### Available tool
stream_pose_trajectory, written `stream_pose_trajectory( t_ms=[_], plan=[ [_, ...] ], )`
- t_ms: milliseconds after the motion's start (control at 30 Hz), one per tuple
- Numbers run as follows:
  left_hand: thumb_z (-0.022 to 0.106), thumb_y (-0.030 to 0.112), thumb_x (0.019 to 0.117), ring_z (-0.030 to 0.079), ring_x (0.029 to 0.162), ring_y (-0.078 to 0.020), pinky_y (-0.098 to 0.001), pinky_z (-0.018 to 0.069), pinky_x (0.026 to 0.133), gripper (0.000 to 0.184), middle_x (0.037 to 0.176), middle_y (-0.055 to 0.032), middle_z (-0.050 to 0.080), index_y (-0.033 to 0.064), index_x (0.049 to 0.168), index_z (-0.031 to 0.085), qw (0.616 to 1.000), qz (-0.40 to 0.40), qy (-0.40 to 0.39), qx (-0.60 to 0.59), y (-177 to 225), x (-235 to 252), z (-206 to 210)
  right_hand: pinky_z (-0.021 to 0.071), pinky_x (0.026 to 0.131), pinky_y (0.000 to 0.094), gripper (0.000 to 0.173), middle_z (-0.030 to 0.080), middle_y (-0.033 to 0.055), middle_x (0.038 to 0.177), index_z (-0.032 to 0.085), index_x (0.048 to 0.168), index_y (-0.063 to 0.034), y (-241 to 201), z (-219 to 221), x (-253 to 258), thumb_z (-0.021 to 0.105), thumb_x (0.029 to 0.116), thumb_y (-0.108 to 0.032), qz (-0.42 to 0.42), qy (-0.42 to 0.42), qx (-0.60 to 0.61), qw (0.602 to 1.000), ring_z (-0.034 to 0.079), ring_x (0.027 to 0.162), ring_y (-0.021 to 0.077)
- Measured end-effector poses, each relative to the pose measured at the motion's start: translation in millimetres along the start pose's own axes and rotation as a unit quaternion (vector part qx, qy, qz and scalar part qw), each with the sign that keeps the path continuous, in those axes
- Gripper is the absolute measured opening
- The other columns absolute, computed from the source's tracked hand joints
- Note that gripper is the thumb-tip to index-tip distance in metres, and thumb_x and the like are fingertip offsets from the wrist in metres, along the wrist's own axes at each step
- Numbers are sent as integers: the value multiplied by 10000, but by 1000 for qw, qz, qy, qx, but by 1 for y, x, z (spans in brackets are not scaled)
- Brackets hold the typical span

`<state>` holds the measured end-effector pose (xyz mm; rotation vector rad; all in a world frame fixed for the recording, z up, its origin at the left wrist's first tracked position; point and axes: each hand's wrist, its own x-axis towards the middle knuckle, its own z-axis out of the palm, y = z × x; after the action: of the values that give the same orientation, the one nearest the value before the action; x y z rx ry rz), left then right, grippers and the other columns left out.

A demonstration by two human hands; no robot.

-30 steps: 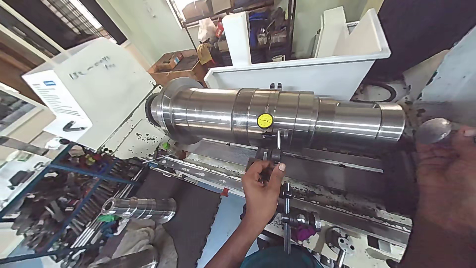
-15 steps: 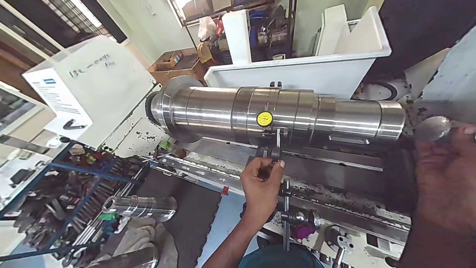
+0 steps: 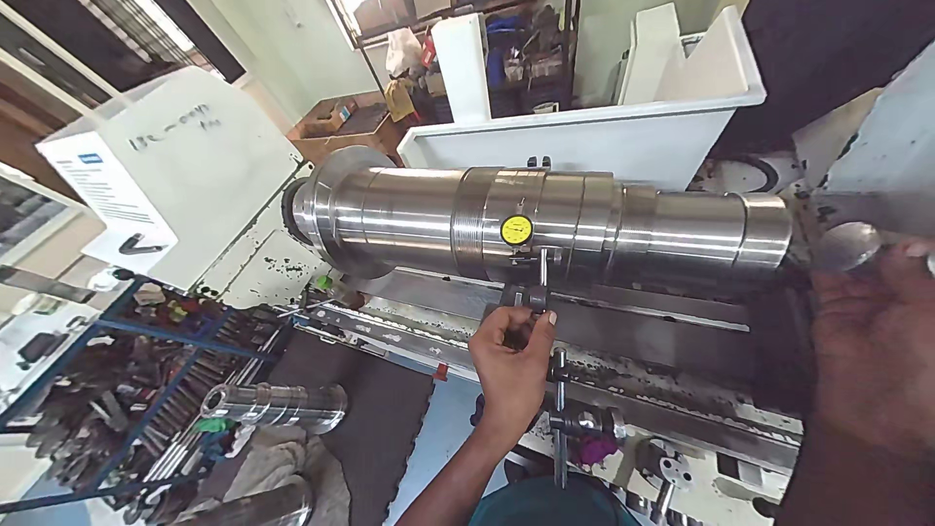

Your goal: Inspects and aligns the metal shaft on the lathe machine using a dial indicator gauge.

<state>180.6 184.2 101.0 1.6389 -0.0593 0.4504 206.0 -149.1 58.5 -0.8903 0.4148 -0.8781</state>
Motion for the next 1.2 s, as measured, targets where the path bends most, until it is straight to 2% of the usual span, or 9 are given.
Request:
stream_pose_trajectory(
  t_ms=[167, 400, 600, 867, 1000, 1200],
  plan=[
    [756, -5, 837, 588, 538, -48, -188, 510, 504, 51, 655, -24, 654, -3, 849, 706, 1000, 0, 4, 6, 1, 0, 1, 603, 946, 440, 660, 620, 76, 1223, 215, 1531, -145, 0, 2, -2, 628, 1018, -100, 0, 0, 4, 1000, 700, 1047, 233],
    [758, -17, 828, 584, 534, -46, -184, 505, 497, 57, 649, -23, 650, -2, 847, 706, 1000, 5, 11, 6, 2, -1, 2, 599, 951, 447, 692, 611, 80, 1232, 194, 1543, -156, 0, 0, 1, 632, 1012, -90, 4, 4, 9, 1000, 697, 1050, 236],
    [764, -20, 818, 583, 529, -42, -180, 503, 492, 70, 645, -22, 646, -7, 846, 702, 1000, 6, 19, 7, 1, -1, 4, 604, 938, 446, 639, 618, 79, 1201, 237, 1507, -145, 0, 2, -2, 633, 1009, -87, 1, 0, 6, 1000, 702, 1030, 237],
    [763, -18, 813, 574, 520, -46, -181, 498, 487, 69, 640, -22, 640, -4, 844, 702, 1000, 1, 24, 8, 1, -1, 4, 607, 931, 432, 674, 614, 81, 1224, 210, 1528, -154, -1, 3, -2, 641, 1011, -109, 3, 8, -4, 1000, 704, 1023, 232],
    [760, -29, 809, 575, 519, -49, -184, 498, 480, 72, 646, -26, 647, -5, 844, 701, 1000, 3, 29, 7, 1, -1, 5, 615, 917, 444, 607, 634, 86, 1181, 271, 1477, -139, 1, -1, 2, 650, 1004, -99, -3, -2, 8, 1000, 715, 995, 249],
    [763, -31, 805, 576, 517, -47, -180, 497, 481, 77, 638, -25, 642, -6, 848, 704, 999, 5, 31, 10, 1, -1, 5, 616, 916, 442, 630, 630, 86, 1192, 250, 1492, -149, 1, 0, 1, 647, 1006, -99, 2, 5, 4, 1000, 716, 996, 249]
  ],
)
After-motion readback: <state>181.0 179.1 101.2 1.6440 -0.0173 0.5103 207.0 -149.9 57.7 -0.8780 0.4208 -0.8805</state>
